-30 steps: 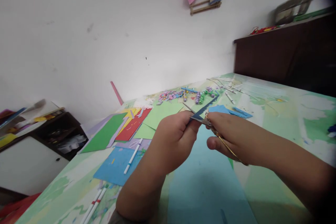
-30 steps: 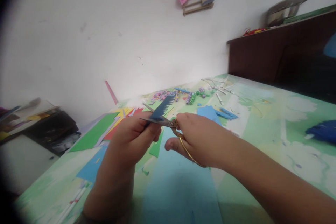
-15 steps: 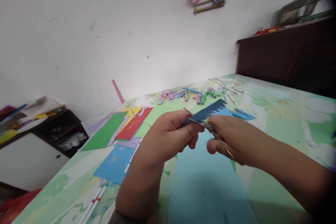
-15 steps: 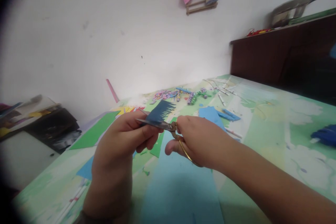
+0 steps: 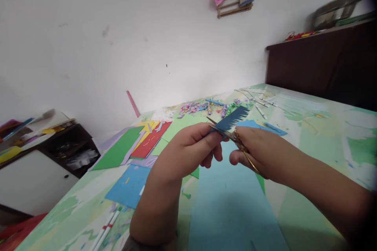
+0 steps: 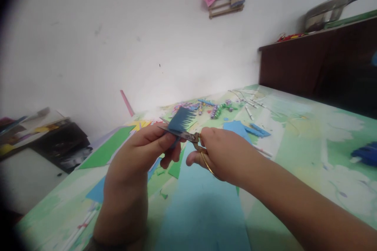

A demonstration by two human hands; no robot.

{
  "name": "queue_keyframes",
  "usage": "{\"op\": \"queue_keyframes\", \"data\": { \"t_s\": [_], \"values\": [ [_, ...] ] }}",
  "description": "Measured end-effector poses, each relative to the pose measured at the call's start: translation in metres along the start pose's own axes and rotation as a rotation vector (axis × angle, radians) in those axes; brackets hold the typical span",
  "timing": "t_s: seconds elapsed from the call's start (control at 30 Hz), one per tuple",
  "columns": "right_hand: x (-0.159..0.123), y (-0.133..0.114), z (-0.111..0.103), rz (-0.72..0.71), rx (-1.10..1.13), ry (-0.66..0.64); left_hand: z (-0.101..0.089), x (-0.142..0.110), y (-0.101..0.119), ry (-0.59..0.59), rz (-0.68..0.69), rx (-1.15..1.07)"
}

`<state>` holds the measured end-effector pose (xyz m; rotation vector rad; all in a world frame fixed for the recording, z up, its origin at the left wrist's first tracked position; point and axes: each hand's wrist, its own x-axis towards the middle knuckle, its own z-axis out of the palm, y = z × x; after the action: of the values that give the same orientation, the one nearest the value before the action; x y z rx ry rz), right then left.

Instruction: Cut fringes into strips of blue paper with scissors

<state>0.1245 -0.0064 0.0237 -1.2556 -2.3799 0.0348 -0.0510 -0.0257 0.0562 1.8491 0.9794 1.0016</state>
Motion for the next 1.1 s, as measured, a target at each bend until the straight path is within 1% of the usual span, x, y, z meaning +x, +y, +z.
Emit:
{"op": "queue_keyframes", "data": {
  "t_s": [0.07, 0.13, 0.2, 0.27, 0.33, 0.47, 0.57, 0.73, 0.87, 1.0, 1.1],
  "values": [
    [0.000, 0.000, -0.002, 0.025, 0.000, -0.026, 0.002, 0.000, 0.000, 0.023, 0.017, 0.065],
    [-0.001, 0.000, -0.004, 0.002, 0.015, -0.039, 0.003, 0.000, 0.000, 0.068, 0.040, 0.143],
    [-0.003, 0.000, -0.005, -0.037, 0.028, -0.018, 0.003, 0.000, -0.001, 0.110, 0.081, 0.240],
    [-0.005, 0.001, -0.004, -0.041, 0.035, 0.001, 0.004, 0.000, -0.001, 0.112, 0.129, 0.345],
    [-0.006, 0.001, -0.004, -0.028, 0.051, -0.008, 0.004, 0.000, -0.001, 0.097, 0.184, 0.440],
    [-0.006, 0.003, -0.001, -0.044, 0.074, -0.014, 0.006, -0.001, 0.001, 0.112, 0.259, 0.523],
    [-0.005, 0.004, 0.001, -0.075, 0.075, -0.004, 0.007, -0.001, 0.002, 0.120, 0.253, 0.538],
    [-0.006, 0.003, -0.001, -0.032, 0.063, -0.050, 0.008, -0.002, 0.002, 0.094, 0.260, 0.529],
    [-0.006, -0.001, -0.003, -0.078, 0.079, -0.055, 0.007, -0.003, 0.002, 0.106, 0.260, 0.501],
    [-0.005, -0.006, -0.005, -0.049, 0.085, -0.077, 0.006, -0.006, 0.005, 0.098, 0.232, 0.406],
    [-0.005, -0.007, -0.003, -0.020, 0.033, -0.040, 0.004, -0.007, 0.005, 0.065, 0.162, 0.253]
  ]
}}
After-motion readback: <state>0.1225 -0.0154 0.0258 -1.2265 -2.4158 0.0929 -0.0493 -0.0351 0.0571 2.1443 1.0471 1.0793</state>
